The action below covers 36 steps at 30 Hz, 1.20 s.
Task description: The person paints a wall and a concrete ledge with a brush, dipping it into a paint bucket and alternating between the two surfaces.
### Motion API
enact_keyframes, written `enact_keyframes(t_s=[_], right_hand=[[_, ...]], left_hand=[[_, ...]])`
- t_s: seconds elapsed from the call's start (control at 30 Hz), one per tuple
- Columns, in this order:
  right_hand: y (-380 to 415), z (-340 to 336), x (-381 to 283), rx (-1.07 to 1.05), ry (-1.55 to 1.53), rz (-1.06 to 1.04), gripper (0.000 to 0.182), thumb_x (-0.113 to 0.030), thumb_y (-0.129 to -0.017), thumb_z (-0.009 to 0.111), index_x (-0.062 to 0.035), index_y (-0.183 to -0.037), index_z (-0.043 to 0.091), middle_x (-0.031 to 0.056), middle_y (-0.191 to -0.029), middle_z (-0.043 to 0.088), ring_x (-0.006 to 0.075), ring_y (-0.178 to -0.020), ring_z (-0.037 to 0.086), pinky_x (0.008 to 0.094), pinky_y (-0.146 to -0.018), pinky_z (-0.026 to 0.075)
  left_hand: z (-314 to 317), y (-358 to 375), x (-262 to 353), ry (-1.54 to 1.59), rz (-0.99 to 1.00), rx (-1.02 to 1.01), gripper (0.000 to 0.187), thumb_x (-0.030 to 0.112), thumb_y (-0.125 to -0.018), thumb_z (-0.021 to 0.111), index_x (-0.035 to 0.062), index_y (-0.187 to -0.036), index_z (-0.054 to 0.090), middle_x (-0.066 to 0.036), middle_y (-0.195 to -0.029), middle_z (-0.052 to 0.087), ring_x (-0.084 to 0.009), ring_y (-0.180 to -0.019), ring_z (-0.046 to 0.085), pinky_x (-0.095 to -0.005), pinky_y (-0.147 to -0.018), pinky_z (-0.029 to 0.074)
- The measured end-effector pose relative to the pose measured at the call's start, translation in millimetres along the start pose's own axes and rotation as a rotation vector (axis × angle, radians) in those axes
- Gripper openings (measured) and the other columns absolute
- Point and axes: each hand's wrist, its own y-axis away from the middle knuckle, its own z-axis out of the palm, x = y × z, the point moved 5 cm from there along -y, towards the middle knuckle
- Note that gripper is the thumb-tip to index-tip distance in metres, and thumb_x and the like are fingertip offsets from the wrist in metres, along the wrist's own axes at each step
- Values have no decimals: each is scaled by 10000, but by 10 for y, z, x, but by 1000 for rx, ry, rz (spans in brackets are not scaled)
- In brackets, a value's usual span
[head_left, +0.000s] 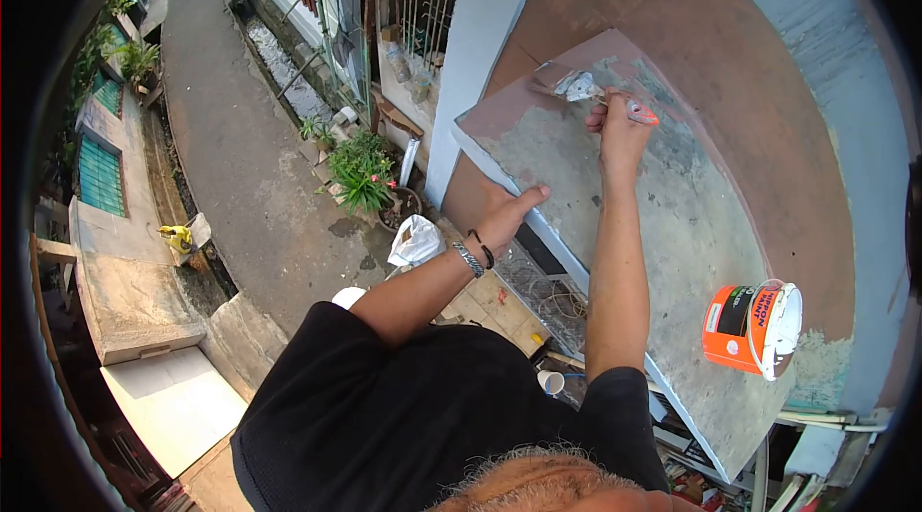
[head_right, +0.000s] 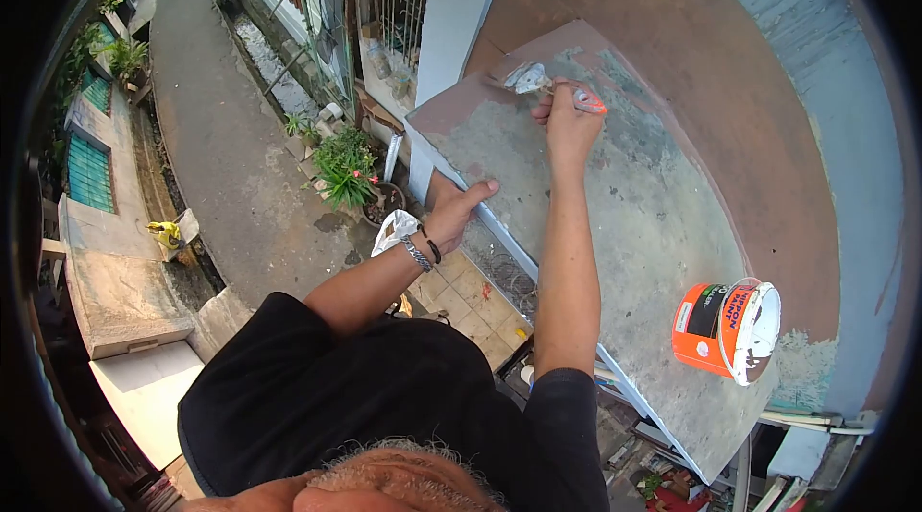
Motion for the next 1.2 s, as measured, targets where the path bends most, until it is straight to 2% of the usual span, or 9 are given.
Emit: enact_keyframes(t_s=[0.07, 0.17, 0.27, 0.37, 0.63, 0.83, 0.93, 1.03, 1.2], right_hand=[[258, 228, -39, -128, 33, 56, 174, -155, -892, 601, 11, -867, 648, 81, -643, 621, 146, -500, 598, 267, -464, 474], [178, 14, 101, 2, -13, 37, 159, -145, -899, 594, 7, -874, 634, 75, -641, 612, 137, -494, 590, 266, -460, 465], [225, 45, 40, 15, -82, 25, 169, -140, -898, 587, 20, -922, 633, 76, -648, 599, 136, -491, 575, 269, -457, 459], [669, 363, -116, -55, -95, 64, 183, -145, -900, 587, 27, -943, 634, 75, -653, 594, 132, -488, 565, 265, -454, 454], [971, 203, -200, -104, 1, 44, 182, -154, -911, 621, 24, -913, 655, 52, -648, 617, 105, -501, 578, 259, -465, 463], [1023, 572, -124, -403, 164, -186, 194, -135, -902, 610, 25, -997, 665, 45, -673, 621, 109, -549, 597, 238, -508, 476], [997, 279, -198, -307, 113, -25, 190, -135, -903, 625, 32, -972, 681, 47, -691, 645, 102, -553, 620, 237, -497, 466], [956, 262, -346, -182, 7, -56, 174, -132, -901, 623, 29, -929, 680, 40, -657, 632, 105, -545, 618, 243, -495, 465], [922, 551, -61, -248, 101, -34, 192, -168, -906, 618, 19, -925, 655, 47, -655, 598, 106, -506, 569, 239, -498, 466]], left_hand=[[61, 39, 93, 21, -27, -62, 749, 214, -793, 772, -31, -1288, 266, -131, -1248, 480, -194, -1150, 490, -329, -1004, 397], [-54, -75, -114, -7, 34, -16, 747, 154, -802, 740, 71, -1381, 276, -98, -1265, 501, -213, -1144, 528, -387, -909, 478], [-80, -98, -177, -13, 82, 42, 709, 157, -815, 723, 67, -1379, 303, -87, -1245, 517, -197, -1122, 539, -364, -890, 481], [-88, -114, -177, -6, 37, -8, 776, 187, -796, 757, -32, -1282, 192, -153, -1279, 437, -187, -1178, 469, -332, -1004, 403], [-121, -178, -237, -1, 62, -30, 714, 165, -804, 746, -15, -1257, 224, -151, -1284, 437, -183, -1173, 481, -317, -979, 428], [-156, -180, -312, 8, 30, -20, 704, 126, -809, 727, -2, -1294, 234, -131, -1298, 441, -176, -1147, 506, -307, -971, 437], [-29, -88, -85, 22, 106, -17, 689, 122, -810, 723, -6, -1293, 249, -129, -1289, 453, -177, -1138, 514, -305, -961, 444], [-1, -55, -38, 27, 131, -17, 661, 119, -806, 723, -5, -1277, 276, -128, -1255, 478, -176, -1125, 520, -306, -952, 449], [-69, -85, -134, -28, 82, 81, 680, 126, -792, 738, -7, -1267, 268, -129, -1229, 488, -177, -1114, 519, -313, -955, 444]])
